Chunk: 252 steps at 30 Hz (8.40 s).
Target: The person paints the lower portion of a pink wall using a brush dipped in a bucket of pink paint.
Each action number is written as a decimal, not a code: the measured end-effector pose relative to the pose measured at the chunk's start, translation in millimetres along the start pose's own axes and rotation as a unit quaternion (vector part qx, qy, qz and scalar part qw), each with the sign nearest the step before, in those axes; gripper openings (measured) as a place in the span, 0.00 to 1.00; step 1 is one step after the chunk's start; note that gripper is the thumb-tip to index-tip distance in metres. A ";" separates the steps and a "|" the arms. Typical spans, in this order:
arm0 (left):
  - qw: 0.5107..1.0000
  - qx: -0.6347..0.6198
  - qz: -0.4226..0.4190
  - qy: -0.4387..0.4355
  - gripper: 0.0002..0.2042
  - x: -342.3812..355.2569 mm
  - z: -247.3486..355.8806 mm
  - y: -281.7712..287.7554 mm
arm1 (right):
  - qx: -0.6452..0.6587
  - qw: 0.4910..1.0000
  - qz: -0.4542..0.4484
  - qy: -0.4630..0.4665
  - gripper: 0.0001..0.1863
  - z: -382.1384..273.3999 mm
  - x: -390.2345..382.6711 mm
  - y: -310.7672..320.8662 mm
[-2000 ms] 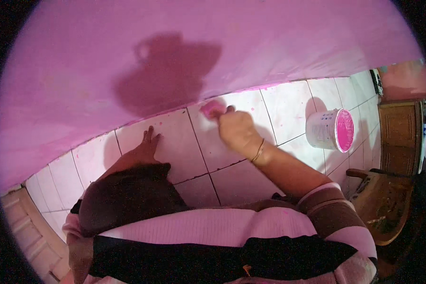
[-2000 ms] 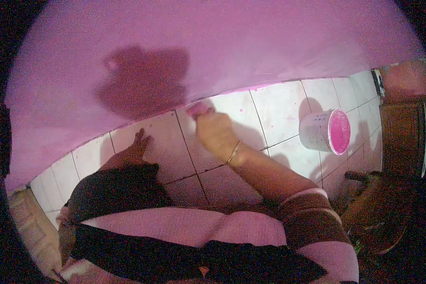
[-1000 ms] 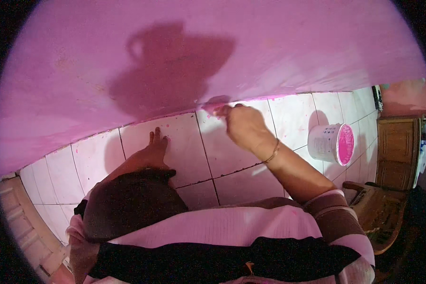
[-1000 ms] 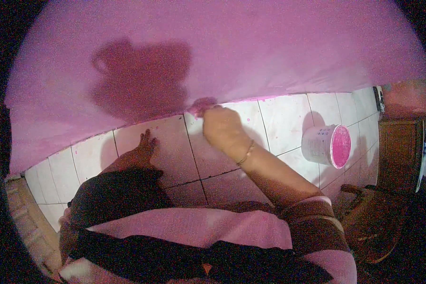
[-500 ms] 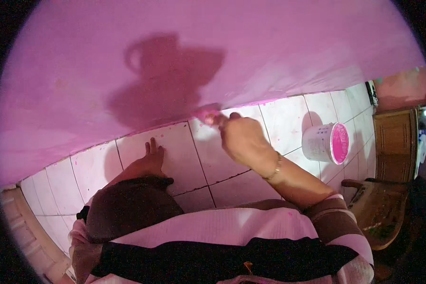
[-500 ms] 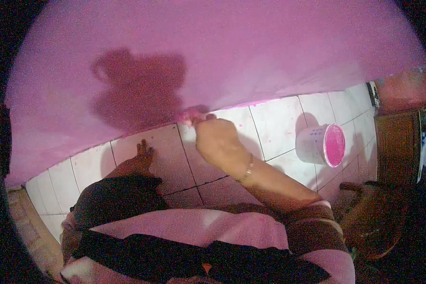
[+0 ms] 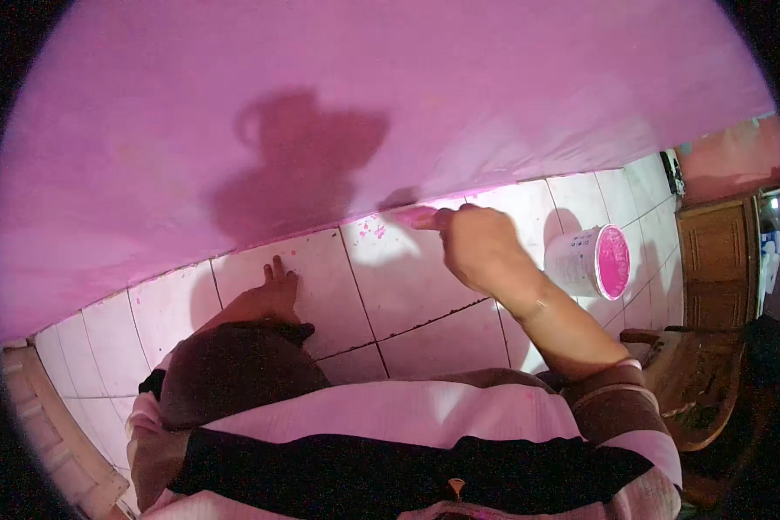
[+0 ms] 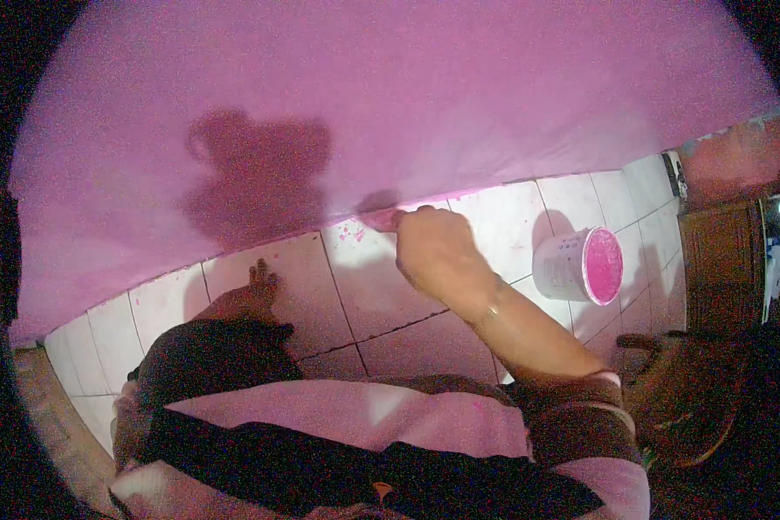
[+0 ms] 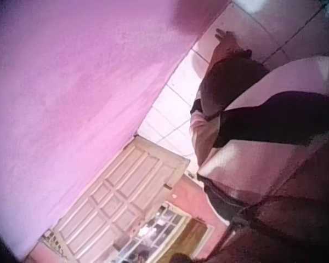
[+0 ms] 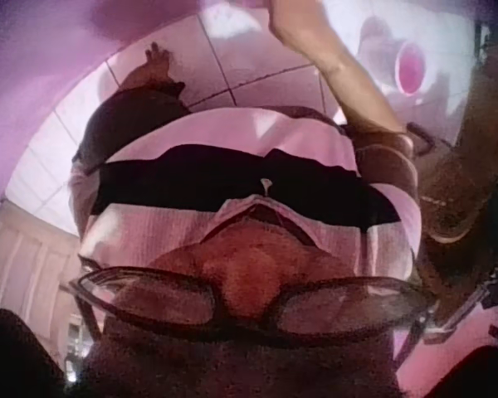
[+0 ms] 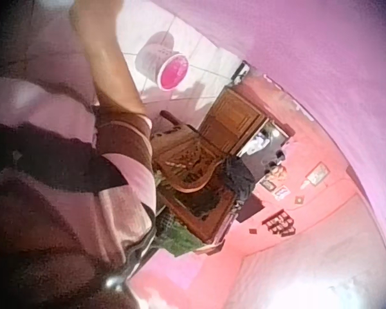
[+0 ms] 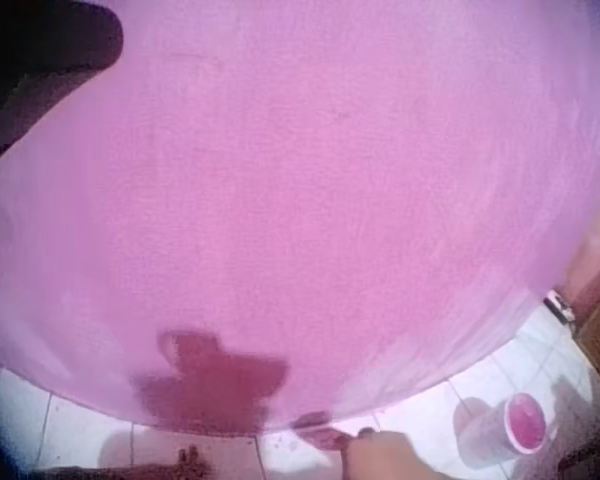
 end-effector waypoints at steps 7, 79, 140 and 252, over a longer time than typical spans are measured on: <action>1.000 0.002 -0.006 -0.005 0.64 8.9 3.1 -3.3 | 0.026 0.999 -0.004 -0.048 0.15 8.4 56.6 -65.1; 0.994 0.090 -0.057 -0.020 0.57 -2.4 7.4 -18.1 | -0.203 0.929 0.118 -0.286 0.11 222.1 88.1 -112.1; 0.984 -0.134 0.016 -0.114 0.15 2.5 -33.3 -45.0 | 0.214 0.966 -0.036 -0.137 0.12 189.4 -93.7 55.1; 0.983 -0.010 0.018 -0.185 0.23 -76.3 274.2 246.2 | 0.399 0.772 0.173 -0.464 0.08 400.3 -223.1 -83.9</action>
Point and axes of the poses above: each hand's wrist, its own x-axis towards the middle knuckle, its own y-axis out of the back of the hand, z = x × y, the point moved 1 cm from there along x, towards the middle knuckle, and after that the axes turned 13 degrees about -y, right-handed, at the moved point
